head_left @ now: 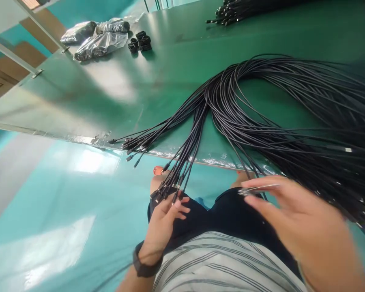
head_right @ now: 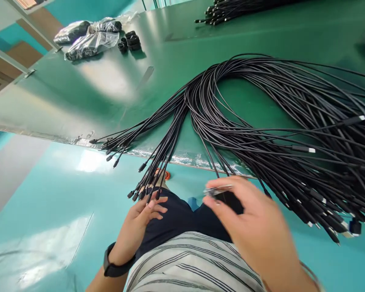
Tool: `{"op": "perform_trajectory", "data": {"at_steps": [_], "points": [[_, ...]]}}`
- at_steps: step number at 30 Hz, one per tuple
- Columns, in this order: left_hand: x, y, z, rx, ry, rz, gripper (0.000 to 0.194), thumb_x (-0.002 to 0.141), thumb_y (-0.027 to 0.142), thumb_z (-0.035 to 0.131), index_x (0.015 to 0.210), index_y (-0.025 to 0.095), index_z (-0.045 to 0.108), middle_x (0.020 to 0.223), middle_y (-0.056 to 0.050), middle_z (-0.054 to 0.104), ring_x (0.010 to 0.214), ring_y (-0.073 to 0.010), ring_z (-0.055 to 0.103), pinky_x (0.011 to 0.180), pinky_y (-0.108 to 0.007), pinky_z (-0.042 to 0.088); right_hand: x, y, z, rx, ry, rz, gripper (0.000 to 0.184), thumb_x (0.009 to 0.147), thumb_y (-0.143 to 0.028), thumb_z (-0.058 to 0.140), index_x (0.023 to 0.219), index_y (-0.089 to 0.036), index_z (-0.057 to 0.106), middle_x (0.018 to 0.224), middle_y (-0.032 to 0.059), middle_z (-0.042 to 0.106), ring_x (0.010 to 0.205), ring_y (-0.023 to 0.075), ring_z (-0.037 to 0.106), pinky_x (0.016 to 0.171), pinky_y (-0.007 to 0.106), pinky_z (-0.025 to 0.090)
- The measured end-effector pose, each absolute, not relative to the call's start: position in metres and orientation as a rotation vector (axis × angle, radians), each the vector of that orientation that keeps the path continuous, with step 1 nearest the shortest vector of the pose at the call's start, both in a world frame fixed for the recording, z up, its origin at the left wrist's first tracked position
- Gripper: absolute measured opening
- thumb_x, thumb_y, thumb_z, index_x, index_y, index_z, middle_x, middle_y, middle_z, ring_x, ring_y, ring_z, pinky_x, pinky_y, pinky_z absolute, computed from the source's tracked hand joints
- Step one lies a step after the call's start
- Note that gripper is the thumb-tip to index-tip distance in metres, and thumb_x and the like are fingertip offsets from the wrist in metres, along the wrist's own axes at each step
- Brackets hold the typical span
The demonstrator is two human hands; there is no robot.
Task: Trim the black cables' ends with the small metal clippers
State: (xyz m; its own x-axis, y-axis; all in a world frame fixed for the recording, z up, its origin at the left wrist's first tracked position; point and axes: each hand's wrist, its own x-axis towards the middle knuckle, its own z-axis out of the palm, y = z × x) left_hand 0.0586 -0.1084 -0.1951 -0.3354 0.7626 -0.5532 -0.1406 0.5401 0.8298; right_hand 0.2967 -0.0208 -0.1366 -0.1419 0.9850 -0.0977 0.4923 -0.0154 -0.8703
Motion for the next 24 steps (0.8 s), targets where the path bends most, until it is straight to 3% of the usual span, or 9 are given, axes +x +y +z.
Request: {"op": "perform_trajectory", "data": {"at_steps": [4, 6, 9, 12, 18, 24], "points": [[0.085, -0.098, -0.191, 0.403, 1.434, 1.158, 0.033, 0.085, 0.043, 0.063, 0.099, 0.013, 0.064, 0.081, -0.007, 0.074, 0.056, -0.0091, 0.061, 0.051, -0.019, 0.046, 0.256, -0.028, -0.138, -1.393, -1.637, 1.512, 0.014, 0.083, -0.031, 0.068, 0.097, -0.030, 0.070, 0.102, 0.0015, 0.072, 0.094, 0.0248, 0.067, 0.086, 0.039, 0.052], [0.097, -0.096, -0.184, 0.372, 1.319, 1.156, 0.034, 0.080, 0.045, 0.069, 0.089, 0.012, 0.064, 0.073, -0.006, 0.073, 0.048, -0.0082, 0.059, 0.046, -0.018, 0.044, 0.250, -0.030, -0.145, -1.323, -1.410, 1.711, 0.013, 0.084, -0.030, 0.069, 0.096, -0.028, 0.070, 0.100, 0.0025, 0.072, 0.092, 0.0226, 0.068, 0.083, 0.036, 0.055], [0.112, -0.091, -0.173, 0.351, 1.170, 1.128, 0.041, 0.071, 0.049, 0.077, 0.082, 0.012, 0.063, 0.068, -0.008, 0.074, 0.042, -0.0107, 0.060, 0.040, -0.019, 0.044, 0.251, -0.034, -0.149, -1.159, -0.979, 1.905, 0.008, 0.086, -0.031, 0.069, 0.092, -0.027, 0.069, 0.091, 0.0017, 0.072, 0.079, 0.0180, 0.069, 0.068, 0.029, 0.059], [0.122, -0.086, -0.163, 0.347, 1.084, 1.152, 0.037, 0.069, 0.043, 0.081, 0.077, 0.013, 0.061, 0.067, -0.007, 0.075, 0.042, -0.0107, 0.062, 0.041, -0.017, 0.045, 0.256, -0.037, -0.146, -1.010, -0.716, 1.939, 0.007, 0.085, -0.030, 0.070, 0.092, -0.027, 0.069, 0.087, 0.0021, 0.073, 0.073, 0.0171, 0.069, 0.058, 0.027, 0.060], [0.130, -0.079, -0.147, 0.395, 1.143, 1.161, 0.036, 0.069, 0.039, 0.082, 0.070, 0.013, 0.058, 0.068, -0.006, 0.076, 0.046, -0.0095, 0.064, 0.044, -0.016, 0.046, 0.261, -0.039, -0.138, -0.939, -0.637, 1.948, 0.006, 0.088, -0.026, 0.067, 0.094, -0.027, 0.069, 0.090, 0.0056, 0.074, 0.069, 0.0186, 0.068, 0.053, 0.031, 0.060], [0.130, -0.076, -0.145, 0.437, 1.225, 1.134, 0.033, 0.071, 0.037, 0.081, 0.071, 0.014, 0.058, 0.068, -0.006, 0.076, 0.047, -0.0105, 0.066, 0.046, -0.017, 0.049, 0.261, -0.039, -0.139, -0.941, -0.653, 1.975, 0.007, 0.090, -0.022, 0.065, 0.093, -0.027, 0.068, 0.086, 0.0035, 0.071, 0.067, 0.0171, 0.066, 0.051, 0.030, 0.059]]}}
